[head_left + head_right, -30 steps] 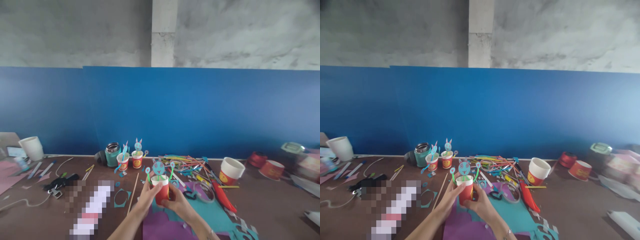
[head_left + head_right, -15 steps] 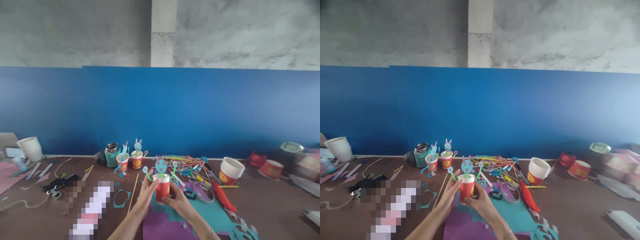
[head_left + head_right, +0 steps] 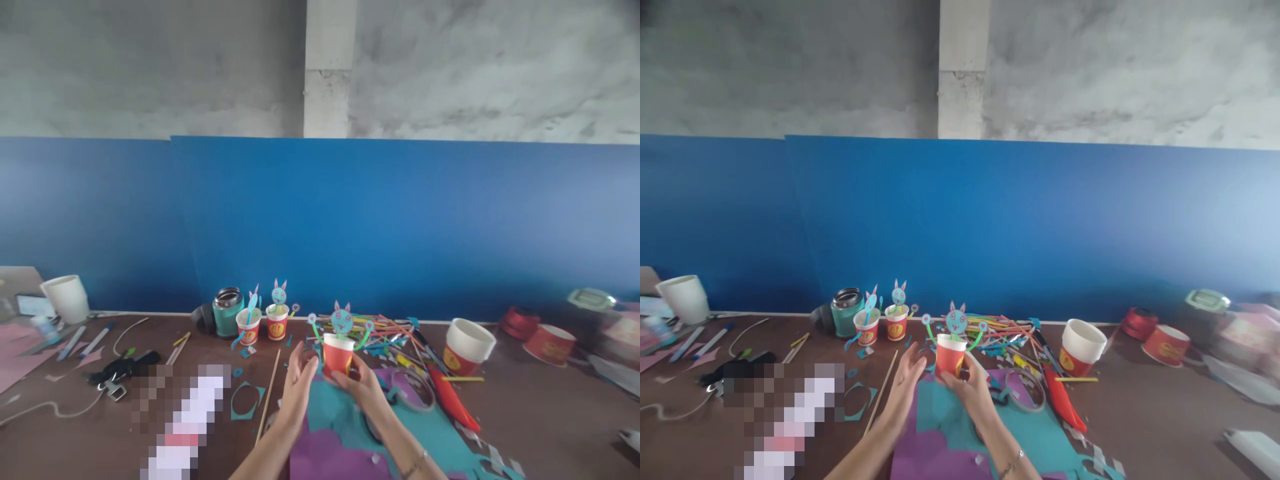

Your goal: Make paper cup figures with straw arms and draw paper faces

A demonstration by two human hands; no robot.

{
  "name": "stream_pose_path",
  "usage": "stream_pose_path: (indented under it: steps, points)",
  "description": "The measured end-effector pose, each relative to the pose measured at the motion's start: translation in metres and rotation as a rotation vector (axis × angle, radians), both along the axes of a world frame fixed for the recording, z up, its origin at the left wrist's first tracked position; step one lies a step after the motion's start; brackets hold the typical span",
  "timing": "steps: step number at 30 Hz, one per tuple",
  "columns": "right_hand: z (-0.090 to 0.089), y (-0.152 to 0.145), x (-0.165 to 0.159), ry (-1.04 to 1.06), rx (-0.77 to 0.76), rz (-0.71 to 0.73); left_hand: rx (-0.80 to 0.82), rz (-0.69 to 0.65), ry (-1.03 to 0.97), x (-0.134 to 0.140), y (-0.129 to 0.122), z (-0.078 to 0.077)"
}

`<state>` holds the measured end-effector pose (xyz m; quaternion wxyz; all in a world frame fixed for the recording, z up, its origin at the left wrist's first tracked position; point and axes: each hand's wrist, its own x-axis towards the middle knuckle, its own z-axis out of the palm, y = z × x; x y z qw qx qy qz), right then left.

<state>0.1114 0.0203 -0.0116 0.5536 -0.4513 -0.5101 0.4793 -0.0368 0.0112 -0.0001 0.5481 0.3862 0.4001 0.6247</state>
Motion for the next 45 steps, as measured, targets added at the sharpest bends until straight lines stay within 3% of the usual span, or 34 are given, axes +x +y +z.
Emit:
stream_pose_path:
  steps: [4, 8, 12, 17, 24, 35, 45]
  points:
    - [0.004, 0.037, -0.006, -0.146, 0.03, -0.229, 0.042, 0.157, 0.079, -0.002, 0.003, -0.006]
    - [0.004, 0.074, -0.026, -0.152, 0.054, -0.342, 0.107, 0.2, 0.127, -0.001, 0.0, -0.009]
    - [-0.003, 0.101, -0.049, -0.186, 0.083, -0.339, 0.193, 0.216, 0.217, 0.002, -0.004, -0.011]
    - [-0.009, 0.122, -0.063, -0.27, 0.127, -0.211, 0.252, 0.124, 0.291, 0.006, -0.002, -0.018]
    - [-0.011, 0.135, -0.063, -0.427, 0.095, -0.133, 0.264, 0.122, 0.264, 0.01, 0.009, -0.039]
    - [-0.007, 0.128, -0.062, -0.605, 0.082, -0.155, 0.241, 0.12, 0.339, 0.008, 0.004, -0.028]
    - [0.005, 0.139, -0.07, -0.846, -0.012, -0.234, 0.289, 0.127, 0.308, 0.01, 0.008, -0.037]
